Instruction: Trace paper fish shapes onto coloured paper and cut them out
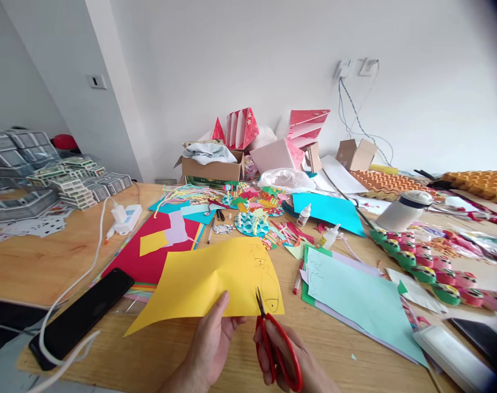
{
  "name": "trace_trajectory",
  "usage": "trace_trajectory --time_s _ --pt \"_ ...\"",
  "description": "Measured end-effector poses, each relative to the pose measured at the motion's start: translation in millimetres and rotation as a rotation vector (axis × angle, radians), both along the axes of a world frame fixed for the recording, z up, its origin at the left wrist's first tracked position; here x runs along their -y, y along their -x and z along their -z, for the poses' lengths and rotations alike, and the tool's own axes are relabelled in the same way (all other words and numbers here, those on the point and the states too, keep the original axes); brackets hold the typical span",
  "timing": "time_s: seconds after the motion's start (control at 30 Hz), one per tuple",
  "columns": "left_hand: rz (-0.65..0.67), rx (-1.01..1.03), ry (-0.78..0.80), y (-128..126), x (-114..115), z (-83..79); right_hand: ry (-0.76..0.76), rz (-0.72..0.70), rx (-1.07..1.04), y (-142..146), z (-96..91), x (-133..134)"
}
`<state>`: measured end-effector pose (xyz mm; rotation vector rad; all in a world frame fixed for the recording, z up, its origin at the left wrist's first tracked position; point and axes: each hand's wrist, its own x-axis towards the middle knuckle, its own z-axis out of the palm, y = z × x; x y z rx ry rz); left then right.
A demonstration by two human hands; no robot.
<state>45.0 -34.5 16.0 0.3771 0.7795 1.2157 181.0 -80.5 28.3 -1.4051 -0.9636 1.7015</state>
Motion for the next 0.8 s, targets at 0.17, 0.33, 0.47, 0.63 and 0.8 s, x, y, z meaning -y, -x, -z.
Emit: trace_trajectory --time_s 0.17,0.33,0.47,0.63,0.8 --pt "-0.019 0.001 0.037 -3 1 2.5 0.014 0.024 -0.032 1 0.6 -1" --pt "0.020 -0.015 -0.001 -4 6 6.2 0.027 0.070 0.036 4 -4.4 -3" --pt "0.071 -0.021 -0.044 -5 8 6.9 0.028 0.116 0.039 6 -4.8 -3" --pt "0.068 -0.046 -0.042 -6 9 5.9 -0.021 0.160 0.025 9 -4.0 -2" --pt "0.055 -0.058 -0.029 -7 9 6.9 -0.045 0.157 0.044 11 -4.8 -3"
